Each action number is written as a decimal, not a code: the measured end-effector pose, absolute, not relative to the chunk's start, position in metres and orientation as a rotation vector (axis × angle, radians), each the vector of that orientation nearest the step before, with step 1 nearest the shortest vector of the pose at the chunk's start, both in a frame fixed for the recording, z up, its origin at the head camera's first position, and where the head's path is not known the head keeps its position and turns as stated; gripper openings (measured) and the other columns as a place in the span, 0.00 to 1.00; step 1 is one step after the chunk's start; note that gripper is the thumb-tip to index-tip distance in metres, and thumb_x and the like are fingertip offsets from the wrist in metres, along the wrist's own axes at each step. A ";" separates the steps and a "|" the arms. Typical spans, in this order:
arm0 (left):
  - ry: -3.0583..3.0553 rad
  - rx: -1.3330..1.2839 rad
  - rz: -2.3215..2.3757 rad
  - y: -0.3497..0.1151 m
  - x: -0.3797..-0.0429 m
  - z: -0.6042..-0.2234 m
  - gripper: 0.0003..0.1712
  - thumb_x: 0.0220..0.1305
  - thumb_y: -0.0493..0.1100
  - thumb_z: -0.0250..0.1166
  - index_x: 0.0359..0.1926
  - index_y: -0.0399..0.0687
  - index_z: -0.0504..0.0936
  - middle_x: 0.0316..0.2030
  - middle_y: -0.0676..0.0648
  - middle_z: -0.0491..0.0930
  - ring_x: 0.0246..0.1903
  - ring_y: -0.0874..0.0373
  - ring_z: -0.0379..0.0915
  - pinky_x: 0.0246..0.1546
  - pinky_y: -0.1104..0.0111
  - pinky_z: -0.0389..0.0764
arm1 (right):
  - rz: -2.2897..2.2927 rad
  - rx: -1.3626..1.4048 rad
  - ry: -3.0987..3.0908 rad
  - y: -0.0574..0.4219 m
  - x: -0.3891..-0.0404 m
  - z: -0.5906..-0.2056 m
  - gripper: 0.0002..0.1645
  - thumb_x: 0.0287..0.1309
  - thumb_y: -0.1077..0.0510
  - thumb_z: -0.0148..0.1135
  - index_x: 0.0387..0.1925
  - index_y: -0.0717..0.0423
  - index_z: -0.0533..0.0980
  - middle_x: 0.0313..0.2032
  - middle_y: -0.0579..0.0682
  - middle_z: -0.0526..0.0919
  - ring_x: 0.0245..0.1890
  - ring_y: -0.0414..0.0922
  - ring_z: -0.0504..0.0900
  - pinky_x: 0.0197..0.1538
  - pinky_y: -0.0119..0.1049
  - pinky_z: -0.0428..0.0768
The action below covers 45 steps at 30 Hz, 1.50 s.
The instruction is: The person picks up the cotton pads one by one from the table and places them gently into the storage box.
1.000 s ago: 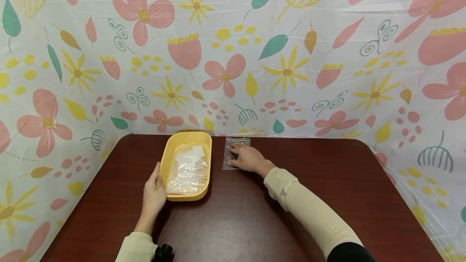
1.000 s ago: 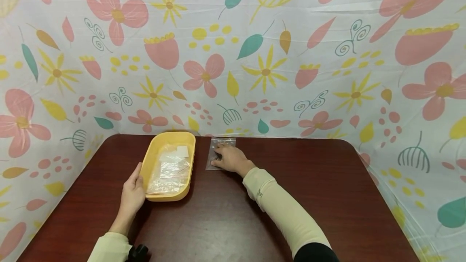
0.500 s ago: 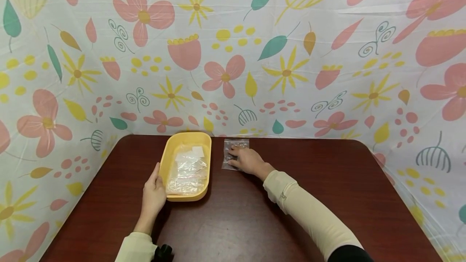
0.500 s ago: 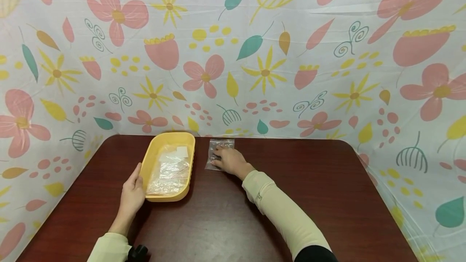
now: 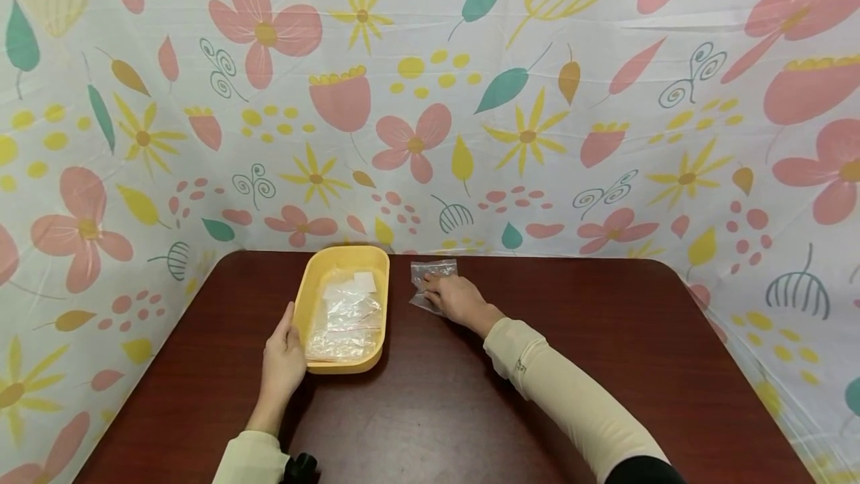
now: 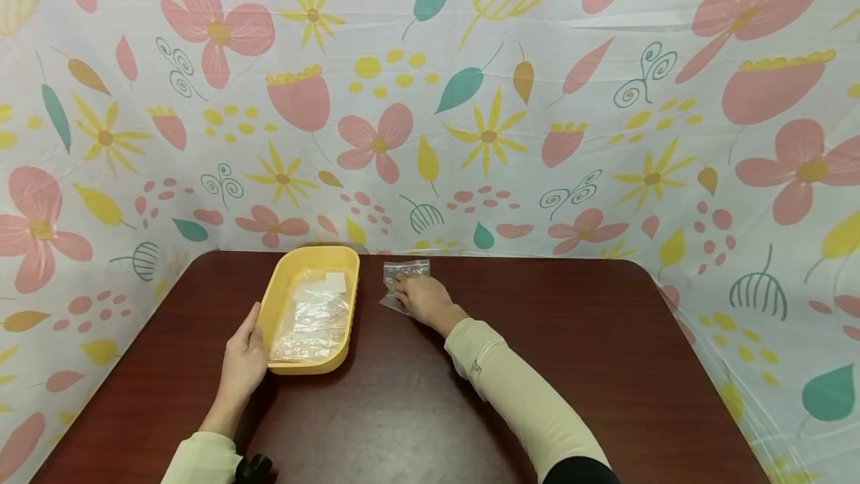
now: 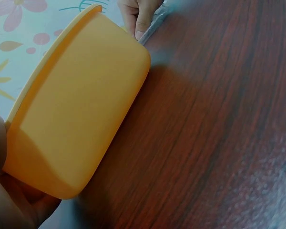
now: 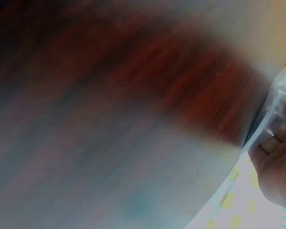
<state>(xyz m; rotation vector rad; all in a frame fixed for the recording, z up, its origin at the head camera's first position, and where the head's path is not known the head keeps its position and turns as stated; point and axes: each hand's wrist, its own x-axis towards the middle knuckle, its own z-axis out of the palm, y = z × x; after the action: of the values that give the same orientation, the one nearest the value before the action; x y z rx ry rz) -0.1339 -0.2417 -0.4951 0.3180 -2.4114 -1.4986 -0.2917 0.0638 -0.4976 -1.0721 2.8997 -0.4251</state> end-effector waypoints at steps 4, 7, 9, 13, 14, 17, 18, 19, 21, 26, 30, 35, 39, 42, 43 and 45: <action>-2.410 0.313 -1.496 -0.243 -0.135 -0.494 0.29 0.78 0.31 0.41 0.77 0.38 0.56 0.74 0.36 0.56 0.73 0.40 0.50 0.71 0.48 0.55 | -0.426 -1.079 2.911 0.063 -0.292 -0.497 0.20 0.75 0.52 0.55 0.61 0.53 0.79 0.67 0.53 0.73 0.67 0.52 0.72 0.63 0.48 0.75; -2.416 0.315 -1.498 -0.243 -0.135 -0.494 0.29 0.79 0.32 0.41 0.77 0.39 0.56 0.74 0.36 0.56 0.73 0.40 0.50 0.71 0.48 0.55 | -0.430 -1.084 2.918 0.062 -0.293 -0.496 0.20 0.75 0.52 0.55 0.61 0.53 0.80 0.66 0.53 0.74 0.66 0.52 0.72 0.62 0.48 0.75; -2.419 0.318 -1.503 -0.243 -0.134 -0.494 0.29 0.79 0.33 0.41 0.78 0.40 0.56 0.74 0.36 0.56 0.73 0.40 0.50 0.71 0.48 0.55 | -0.439 -1.087 2.919 0.062 -0.293 -0.496 0.20 0.75 0.52 0.55 0.61 0.53 0.80 0.66 0.53 0.74 0.66 0.52 0.73 0.62 0.48 0.75; -2.428 0.321 -1.505 -0.243 -0.134 -0.495 0.29 0.79 0.33 0.41 0.78 0.40 0.56 0.75 0.37 0.55 0.73 0.40 0.49 0.71 0.48 0.55 | -0.436 -1.100 2.910 0.064 -0.294 -0.498 0.20 0.75 0.52 0.54 0.62 0.53 0.79 0.66 0.53 0.75 0.63 0.53 0.75 0.60 0.48 0.77; -2.428 0.322 -1.505 -0.243 -0.134 -0.496 0.29 0.79 0.33 0.41 0.78 0.40 0.56 0.75 0.37 0.55 0.73 0.40 0.49 0.71 0.48 0.55 | -0.431 -1.107 2.909 0.065 -0.294 -0.498 0.21 0.75 0.51 0.54 0.62 0.53 0.79 0.65 0.53 0.75 0.62 0.53 0.76 0.60 0.48 0.78; -2.426 0.323 -1.498 -0.243 -0.134 -0.497 0.29 0.79 0.33 0.41 0.78 0.40 0.56 0.75 0.37 0.56 0.73 0.40 0.50 0.71 0.48 0.55 | -0.435 -1.138 2.907 0.066 -0.294 -0.499 0.21 0.76 0.52 0.54 0.62 0.54 0.79 0.64 0.53 0.76 0.60 0.53 0.78 0.59 0.47 0.78; -2.424 0.321 -1.497 -0.242 -0.133 -0.497 0.29 0.79 0.33 0.41 0.78 0.40 0.56 0.74 0.37 0.56 0.73 0.40 0.50 0.71 0.48 0.55 | -0.444 -1.147 2.906 0.067 -0.293 -0.499 0.20 0.76 0.52 0.54 0.62 0.54 0.79 0.64 0.53 0.77 0.60 0.53 0.78 0.59 0.47 0.78; -2.420 0.320 -1.496 -0.242 -0.133 -0.498 0.29 0.79 0.32 0.41 0.78 0.40 0.56 0.74 0.37 0.56 0.73 0.40 0.50 0.71 0.48 0.55 | -0.453 -1.156 2.905 0.067 -0.293 -0.498 0.20 0.76 0.52 0.54 0.61 0.54 0.80 0.63 0.53 0.77 0.61 0.53 0.78 0.60 0.48 0.78; -2.419 0.317 -1.492 -0.242 -0.133 -0.498 0.29 0.79 0.32 0.41 0.78 0.40 0.56 0.74 0.37 0.56 0.73 0.40 0.50 0.71 0.48 0.55 | -0.476 -1.170 2.902 0.068 -0.292 -0.497 0.20 0.75 0.52 0.54 0.60 0.55 0.80 0.63 0.54 0.78 0.62 0.53 0.77 0.61 0.48 0.77; -2.420 0.320 -1.492 -0.241 -0.134 -0.497 0.29 0.79 0.32 0.41 0.77 0.39 0.56 0.74 0.37 0.56 0.73 0.40 0.50 0.71 0.48 0.55 | -0.507 -1.183 2.896 0.070 -0.288 -0.492 0.20 0.76 0.52 0.53 0.61 0.54 0.80 0.63 0.54 0.78 0.64 0.52 0.75 0.63 0.49 0.74; -2.430 0.330 -1.487 -0.241 -0.133 -0.496 0.29 0.79 0.33 0.41 0.77 0.39 0.56 0.74 0.37 0.55 0.73 0.40 0.50 0.71 0.47 0.55 | -0.540 -1.216 2.894 0.074 -0.282 -0.490 0.20 0.76 0.53 0.52 0.62 0.54 0.79 0.64 0.54 0.77 0.65 0.52 0.73 0.64 0.49 0.73; -2.439 0.335 -1.488 -0.241 -0.132 -0.496 0.29 0.79 0.33 0.41 0.78 0.40 0.56 0.75 0.37 0.55 0.73 0.39 0.49 0.71 0.47 0.55 | -0.586 -1.285 2.902 0.083 -0.270 -0.487 0.21 0.76 0.54 0.53 0.63 0.54 0.78 0.64 0.54 0.77 0.65 0.52 0.73 0.63 0.49 0.75; -2.437 0.337 -1.484 -0.241 -0.132 -0.496 0.29 0.79 0.33 0.41 0.78 0.40 0.56 0.74 0.36 0.55 0.73 0.39 0.50 0.71 0.47 0.55 | -0.620 -1.343 2.908 0.090 -0.258 -0.482 0.20 0.75 0.54 0.54 0.62 0.56 0.79 0.63 0.55 0.78 0.64 0.53 0.74 0.61 0.51 0.76; -2.438 0.331 -1.485 -0.241 -0.132 -0.496 0.29 0.79 0.33 0.41 0.78 0.40 0.56 0.74 0.36 0.55 0.73 0.39 0.50 0.71 0.47 0.55 | -0.625 -1.375 2.921 0.095 -0.248 -0.479 0.20 0.75 0.54 0.54 0.62 0.56 0.79 0.62 0.54 0.78 0.65 0.53 0.74 0.61 0.51 0.77; -2.439 0.327 -1.487 -0.241 -0.132 -0.496 0.29 0.79 0.33 0.41 0.78 0.40 0.55 0.74 0.36 0.55 0.73 0.39 0.49 0.71 0.47 0.55 | -0.626 -1.385 2.927 0.096 -0.245 -0.478 0.20 0.75 0.54 0.54 0.62 0.56 0.79 0.62 0.54 0.78 0.65 0.53 0.74 0.61 0.50 0.77; -2.441 0.326 -1.488 -0.241 -0.132 -0.496 0.29 0.79 0.33 0.41 0.78 0.41 0.55 0.75 0.36 0.55 0.73 0.39 0.49 0.71 0.47 0.54 | -0.631 -1.414 2.935 0.099 -0.238 -0.477 0.20 0.75 0.55 0.55 0.61 0.56 0.80 0.62 0.54 0.79 0.65 0.53 0.74 0.61 0.49 0.77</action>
<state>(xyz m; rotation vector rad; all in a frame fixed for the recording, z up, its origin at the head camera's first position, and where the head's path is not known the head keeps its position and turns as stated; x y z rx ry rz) -0.1317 -0.2409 -0.4960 0.3261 -2.4414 -1.4882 -0.2380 0.0990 -0.4771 -1.4138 2.9346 -0.6311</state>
